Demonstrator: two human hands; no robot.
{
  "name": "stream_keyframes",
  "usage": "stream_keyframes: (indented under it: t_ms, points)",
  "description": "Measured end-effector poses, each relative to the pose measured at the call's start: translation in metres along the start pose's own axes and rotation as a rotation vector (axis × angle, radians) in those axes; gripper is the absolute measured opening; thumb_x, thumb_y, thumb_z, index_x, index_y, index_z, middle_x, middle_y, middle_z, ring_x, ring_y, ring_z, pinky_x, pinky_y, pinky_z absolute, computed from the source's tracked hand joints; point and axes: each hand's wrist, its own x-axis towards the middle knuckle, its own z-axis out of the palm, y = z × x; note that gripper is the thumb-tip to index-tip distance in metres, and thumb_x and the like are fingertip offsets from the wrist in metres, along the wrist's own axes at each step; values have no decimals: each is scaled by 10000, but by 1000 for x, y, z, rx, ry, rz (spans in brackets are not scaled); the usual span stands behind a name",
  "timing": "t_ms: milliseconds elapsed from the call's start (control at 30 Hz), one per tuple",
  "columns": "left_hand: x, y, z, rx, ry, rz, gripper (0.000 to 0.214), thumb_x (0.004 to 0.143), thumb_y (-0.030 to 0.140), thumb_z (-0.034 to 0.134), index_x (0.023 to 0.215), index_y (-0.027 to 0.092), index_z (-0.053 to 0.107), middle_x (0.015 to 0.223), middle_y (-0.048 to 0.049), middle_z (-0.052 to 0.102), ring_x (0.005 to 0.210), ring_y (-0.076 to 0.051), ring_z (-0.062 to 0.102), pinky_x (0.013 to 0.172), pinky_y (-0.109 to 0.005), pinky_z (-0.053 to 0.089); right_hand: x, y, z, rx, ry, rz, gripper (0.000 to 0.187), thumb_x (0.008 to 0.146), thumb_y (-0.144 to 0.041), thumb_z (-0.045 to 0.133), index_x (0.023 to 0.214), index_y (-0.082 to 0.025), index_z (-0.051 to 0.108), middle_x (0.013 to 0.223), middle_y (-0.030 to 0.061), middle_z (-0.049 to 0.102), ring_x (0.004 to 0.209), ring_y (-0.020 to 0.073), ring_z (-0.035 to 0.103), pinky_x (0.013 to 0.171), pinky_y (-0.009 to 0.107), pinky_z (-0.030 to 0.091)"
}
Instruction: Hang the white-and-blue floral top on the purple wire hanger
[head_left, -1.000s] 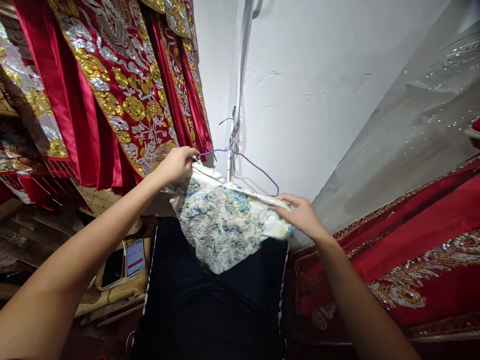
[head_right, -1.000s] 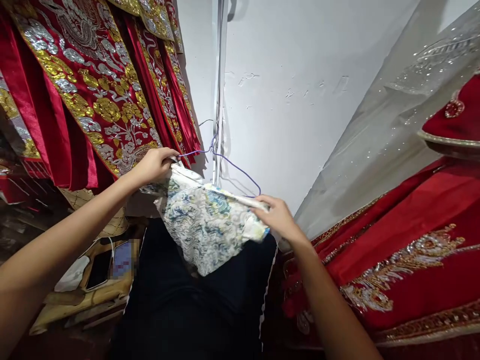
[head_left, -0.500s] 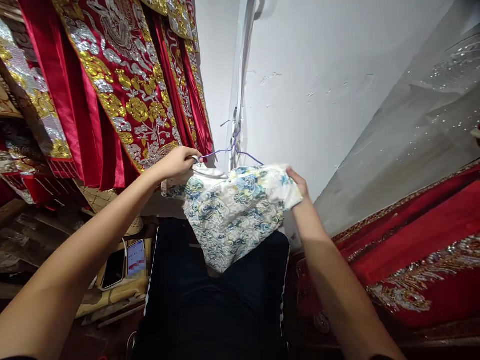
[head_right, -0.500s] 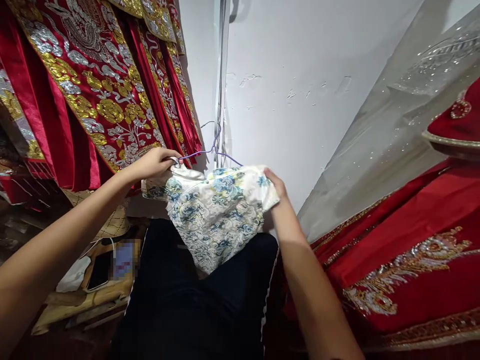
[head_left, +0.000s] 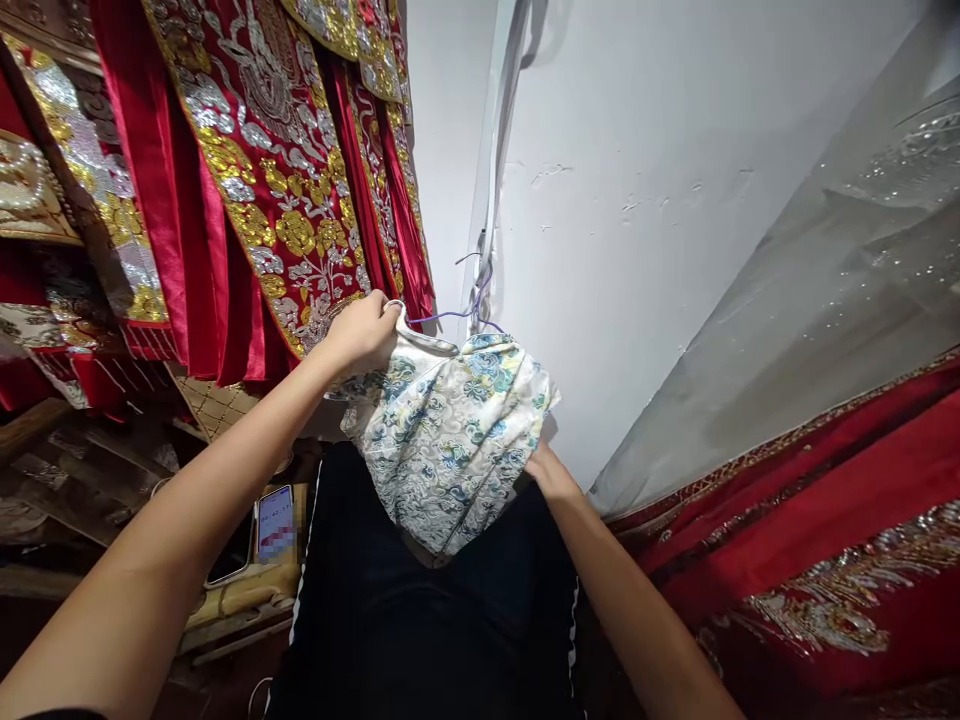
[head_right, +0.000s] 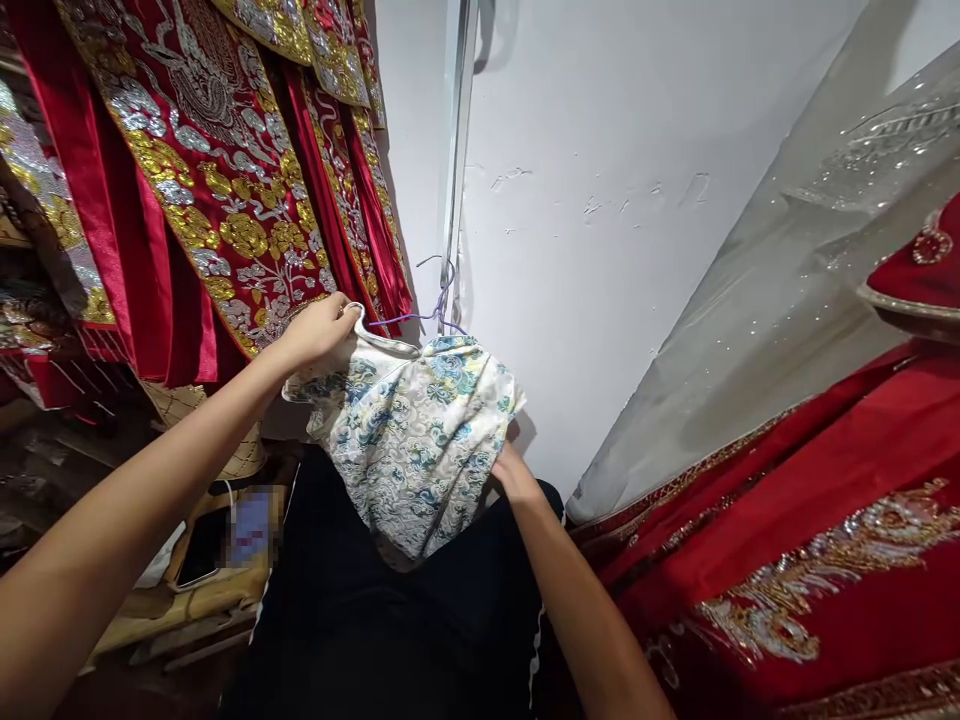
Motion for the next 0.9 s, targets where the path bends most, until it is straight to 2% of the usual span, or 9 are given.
stream_keyframes:
  t_ms: [67, 167, 267, 367, 467, 600, 700, 800, 900]
  points:
    - [6, -9, 3, 1, -64, -92, 308, 900, 415, 443, 995, 162, 592, 1009, -183, 701, 891, -318, 653, 734, -358, 456, 14, -22, -11, 45, 0, -20, 357, 892, -418, 559, 1202, -275, 662, 1171, 62, 727, 1150, 264, 656, 1021, 473, 515]
    - [10, -19, 7, 5, -141, -155, 296, 878, 425, 474, 918, 154, 585, 971, -200, 700, 871, -322, 653, 718, -353, 455, 20, -60, -28, 131, -4, -83, 435, 906, -504, 475, 1187, -222, 651, 1210, 102, 712, 1179, 270, 646, 1029, 529, 502]
    - [6, -18, 6, -54, -70, -131, 314, 878, 481, 478, 845, 179, 560, 899, -161, 691, 791, -284, 626, 686, -338, 437, 8, -87, -35, -8, 32, -97, 371, 869, -496, 613, 1091, -205, 672, 1122, 97, 738, 1112, 262, 681, 958, 466, 555]
    - [2, -8, 1, -164, 76, -36, 268, 872, 410, 492, 705, 202, 525, 732, -83, 642, 692, -220, 561, 662, -312, 412, -2, -101, -22, -184, 85, -146, 346, 760, -439, 791, 981, -194, 686, 954, 69, 758, 990, 252, 719, 867, 382, 594]
    - [1, 4, -7, -263, 111, 88, 365, 923, 392, 416, 637, 196, 530, 659, -52, 594, 687, -205, 547, 684, -312, 422, 0, -118, 1, -157, 150, -311, 384, 730, -492, 810, 919, -185, 676, 837, 56, 739, 923, 261, 728, 813, 382, 610]
    - [1, 21, -20, -317, 105, 260, 475, 969, 450, 388, 643, 174, 595, 940, -97, 666, 956, -235, 587, 870, -346, 454, 8, -145, 20, -17, 270, -493, 333, 802, -481, 747, 889, -174, 652, 847, 59, 709, 934, 263, 718, 813, 394, 615]
    - [-2, 37, -29, -264, 85, 392, 438, 976, 421, 413, 686, 169, 624, 1016, -102, 656, 1077, -248, 549, 949, -373, 436, 3, -154, 20, 61, 358, -518, 288, 847, -443, 709, 932, -174, 653, 928, 52, 699, 940, 235, 707, 837, 380, 611]
    - [-6, 51, -31, -234, 85, 449, 355, 971, 372, 436, 802, 154, 659, 937, -96, 639, 973, -232, 573, 887, -369, 454, -14, -149, 20, 84, 428, -535, 304, 861, -467, 693, 959, -182, 650, 983, 46, 697, 938, 212, 697, 835, 361, 610]
    - [-11, 61, -23, -242, 70, 475, 300, 958, 357, 473, 951, 149, 689, 965, -100, 643, 899, -217, 590, 833, -356, 464, -35, -132, 30, 27, 451, -603, 331, 860, -490, 691, 971, -181, 648, 990, 57, 705, 944, 216, 701, 806, 349, 614]
